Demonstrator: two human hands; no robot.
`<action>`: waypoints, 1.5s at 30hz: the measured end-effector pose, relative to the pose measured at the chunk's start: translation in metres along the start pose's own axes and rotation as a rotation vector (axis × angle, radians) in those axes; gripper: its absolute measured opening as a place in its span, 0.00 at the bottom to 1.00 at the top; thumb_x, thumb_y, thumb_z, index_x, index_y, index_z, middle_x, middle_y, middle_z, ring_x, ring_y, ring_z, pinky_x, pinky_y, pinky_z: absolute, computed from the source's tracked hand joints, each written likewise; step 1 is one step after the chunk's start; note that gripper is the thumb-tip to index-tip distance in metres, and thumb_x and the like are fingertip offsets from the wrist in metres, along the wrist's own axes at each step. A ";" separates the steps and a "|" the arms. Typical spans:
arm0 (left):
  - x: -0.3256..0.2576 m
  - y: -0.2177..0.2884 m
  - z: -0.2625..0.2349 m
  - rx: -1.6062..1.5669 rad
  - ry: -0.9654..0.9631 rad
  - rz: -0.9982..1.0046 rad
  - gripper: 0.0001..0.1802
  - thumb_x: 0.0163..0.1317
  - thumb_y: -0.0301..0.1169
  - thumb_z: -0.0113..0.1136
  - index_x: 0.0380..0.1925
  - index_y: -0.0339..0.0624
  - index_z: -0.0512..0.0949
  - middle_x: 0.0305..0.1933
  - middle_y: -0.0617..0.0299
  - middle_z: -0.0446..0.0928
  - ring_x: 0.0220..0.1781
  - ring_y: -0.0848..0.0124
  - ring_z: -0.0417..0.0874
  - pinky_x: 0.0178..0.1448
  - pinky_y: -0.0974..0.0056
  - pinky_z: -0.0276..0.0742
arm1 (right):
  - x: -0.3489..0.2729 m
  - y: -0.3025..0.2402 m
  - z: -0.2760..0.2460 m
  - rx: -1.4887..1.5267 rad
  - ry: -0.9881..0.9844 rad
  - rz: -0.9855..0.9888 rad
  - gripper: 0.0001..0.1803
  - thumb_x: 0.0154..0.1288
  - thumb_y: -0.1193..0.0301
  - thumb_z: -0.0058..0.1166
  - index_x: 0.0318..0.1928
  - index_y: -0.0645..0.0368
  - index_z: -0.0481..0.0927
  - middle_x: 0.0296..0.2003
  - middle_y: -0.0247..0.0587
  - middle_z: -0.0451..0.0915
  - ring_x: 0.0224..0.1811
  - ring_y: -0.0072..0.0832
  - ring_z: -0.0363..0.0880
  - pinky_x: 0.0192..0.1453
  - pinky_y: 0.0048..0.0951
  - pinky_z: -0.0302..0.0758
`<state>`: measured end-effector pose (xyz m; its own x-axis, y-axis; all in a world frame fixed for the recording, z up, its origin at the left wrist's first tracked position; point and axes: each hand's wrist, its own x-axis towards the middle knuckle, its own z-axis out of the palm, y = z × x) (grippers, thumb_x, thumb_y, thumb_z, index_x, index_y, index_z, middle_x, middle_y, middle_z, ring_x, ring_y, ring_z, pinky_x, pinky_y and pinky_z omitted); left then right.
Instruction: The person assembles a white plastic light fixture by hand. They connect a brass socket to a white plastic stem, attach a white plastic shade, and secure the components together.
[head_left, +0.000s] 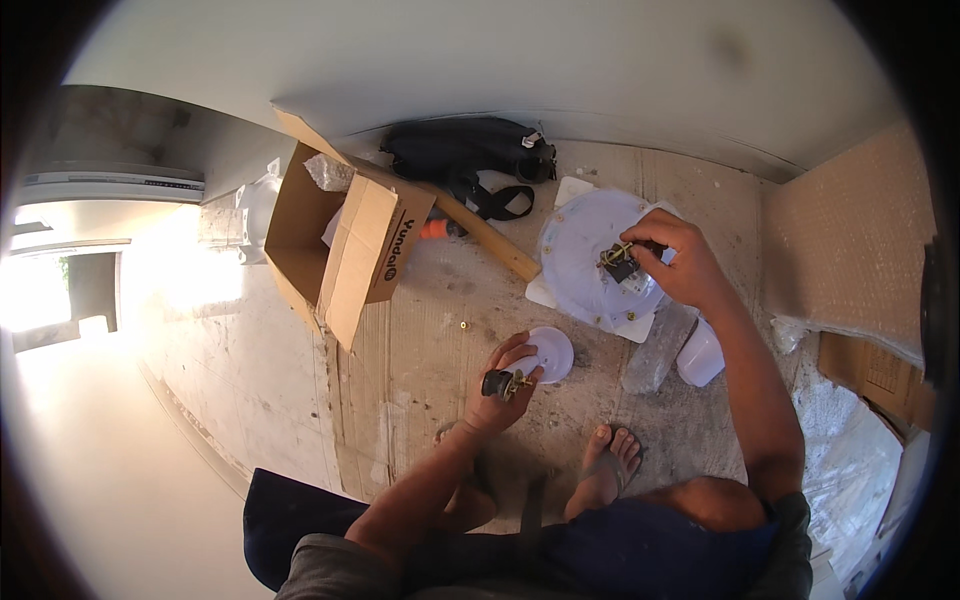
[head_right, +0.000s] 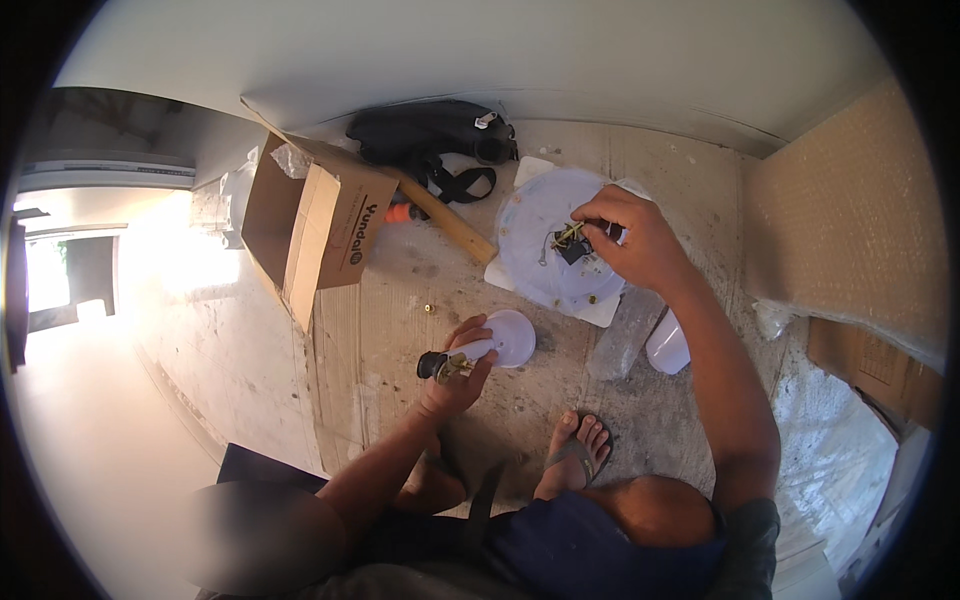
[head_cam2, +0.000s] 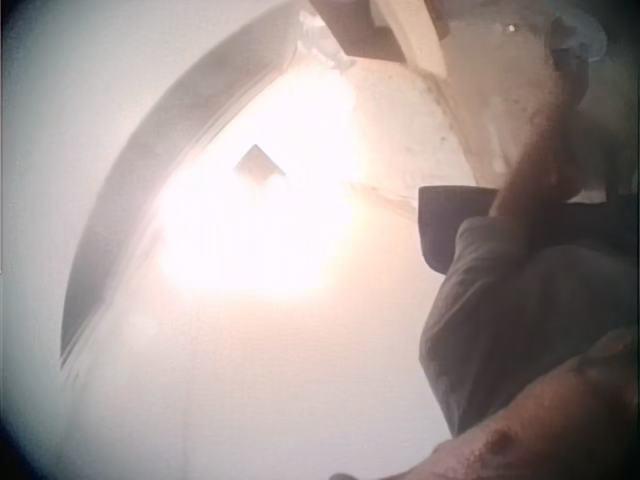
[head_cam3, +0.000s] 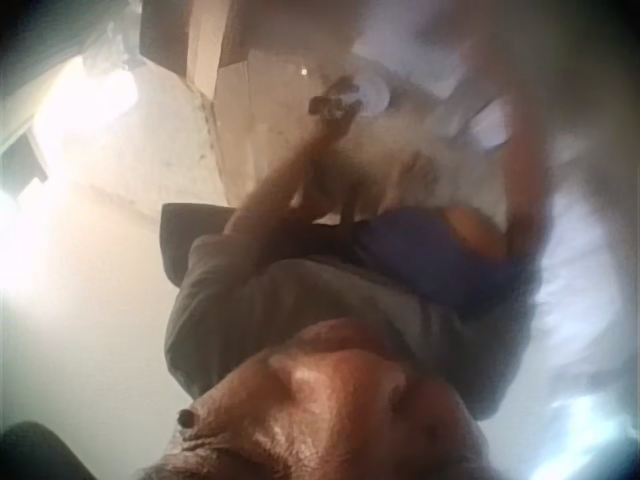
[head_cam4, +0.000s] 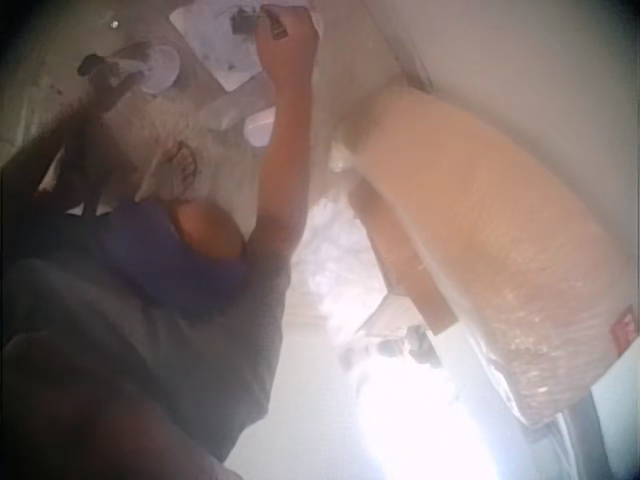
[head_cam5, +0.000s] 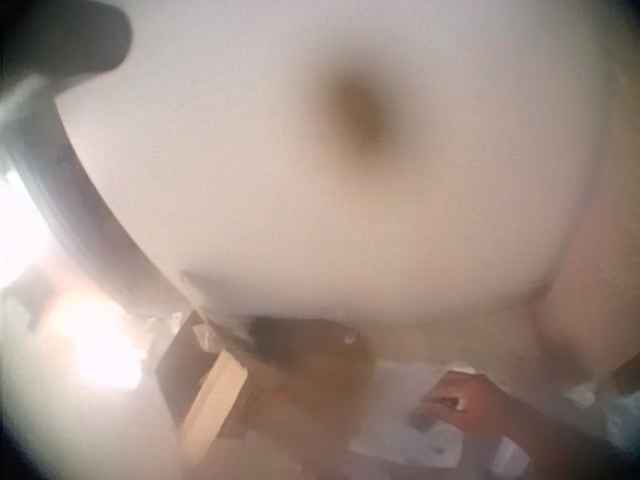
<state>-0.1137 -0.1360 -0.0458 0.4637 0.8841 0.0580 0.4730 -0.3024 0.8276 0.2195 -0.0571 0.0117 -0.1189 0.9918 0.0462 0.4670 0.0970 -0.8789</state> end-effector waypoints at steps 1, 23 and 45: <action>-0.001 0.003 0.001 -0.019 -0.003 0.008 0.18 0.62 0.25 0.66 0.52 0.41 0.76 0.60 0.48 0.77 0.62 0.47 0.80 0.60 0.52 0.81 | 0.001 0.001 0.000 0.000 0.010 -0.027 0.09 0.66 0.78 0.59 0.45 0.61 0.86 0.37 0.37 0.82 0.38 0.26 0.82 0.38 0.28 0.78; 0.049 0.091 -0.017 -1.019 0.094 -0.431 0.17 0.76 0.34 0.53 0.56 0.31 0.75 0.56 0.50 0.80 0.57 0.68 0.81 0.64 0.61 0.75 | -0.046 -0.039 -0.018 0.428 -0.125 -0.073 0.37 0.57 0.67 0.73 0.66 0.57 0.74 0.52 0.40 0.78 0.51 0.28 0.78 0.50 0.28 0.78; 0.064 0.090 -0.026 -1.192 0.150 -0.495 0.19 0.78 0.35 0.48 0.61 0.36 0.71 0.56 0.54 0.78 0.55 0.65 0.82 0.57 0.56 0.82 | -0.098 -0.069 0.053 0.590 0.050 0.228 0.30 0.59 0.67 0.74 0.59 0.63 0.77 0.47 0.42 0.83 0.48 0.25 0.84 0.52 0.27 0.80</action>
<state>-0.0608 -0.0978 0.0471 0.3078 0.8647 -0.3969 -0.4206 0.4978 0.7585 0.1526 -0.1653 0.0427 -0.0253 0.9862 -0.1635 -0.0872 -0.1651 -0.9824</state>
